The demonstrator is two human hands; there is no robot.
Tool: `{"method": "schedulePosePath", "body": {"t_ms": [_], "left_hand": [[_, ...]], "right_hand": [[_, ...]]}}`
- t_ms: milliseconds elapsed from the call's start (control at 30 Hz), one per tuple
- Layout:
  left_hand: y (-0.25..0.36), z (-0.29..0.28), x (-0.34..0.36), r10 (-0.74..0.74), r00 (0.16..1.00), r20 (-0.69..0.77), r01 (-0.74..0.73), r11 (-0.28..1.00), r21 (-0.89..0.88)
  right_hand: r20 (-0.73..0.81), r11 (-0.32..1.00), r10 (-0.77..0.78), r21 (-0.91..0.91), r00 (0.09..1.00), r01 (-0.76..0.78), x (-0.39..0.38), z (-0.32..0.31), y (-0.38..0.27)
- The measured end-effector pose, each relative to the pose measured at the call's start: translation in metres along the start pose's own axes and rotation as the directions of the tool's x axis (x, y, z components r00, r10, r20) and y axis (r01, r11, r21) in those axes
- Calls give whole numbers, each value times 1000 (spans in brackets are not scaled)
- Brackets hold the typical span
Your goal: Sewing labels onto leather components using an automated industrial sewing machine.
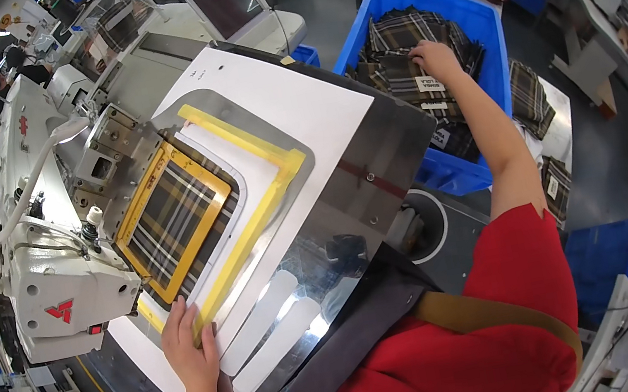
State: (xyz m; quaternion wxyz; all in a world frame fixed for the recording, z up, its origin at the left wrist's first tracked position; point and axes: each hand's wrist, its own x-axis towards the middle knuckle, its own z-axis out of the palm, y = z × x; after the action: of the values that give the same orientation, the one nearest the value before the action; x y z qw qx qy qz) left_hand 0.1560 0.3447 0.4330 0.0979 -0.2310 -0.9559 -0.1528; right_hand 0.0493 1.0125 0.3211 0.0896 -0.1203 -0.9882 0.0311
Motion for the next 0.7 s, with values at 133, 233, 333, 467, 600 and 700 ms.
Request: {"method": "schedulePosePath", "body": {"t_ms": [133,233,333,467,600,700], "left_hand": [[2,-2,0,-19,1000,16,18,1000,11],[0,-1,0,-14,1000,13,14,1000,13],[-1,-1,-1,1,1000,-3,-1,1000,14],[2,-1,1,21,1000,-9,-21,1000,5],[0,-2,0,18,1000,-1,-18,1000,10],[0,-2,0,14,1000,12,-14,1000,1]], "right_hand": [[-266,988,19,152,964,23,-14,-7,-11],[-322,978,32,203,946,37,-17,-18,-22],[-418,979,-56,157,907,133,-14,-36,-33],[-540,962,-220,19,812,273,-10,-78,-55],[-436,951,-233,82,869,297,-4,-84,-67],[-511,954,-257,1,820,299,-13,-74,-70]]}}
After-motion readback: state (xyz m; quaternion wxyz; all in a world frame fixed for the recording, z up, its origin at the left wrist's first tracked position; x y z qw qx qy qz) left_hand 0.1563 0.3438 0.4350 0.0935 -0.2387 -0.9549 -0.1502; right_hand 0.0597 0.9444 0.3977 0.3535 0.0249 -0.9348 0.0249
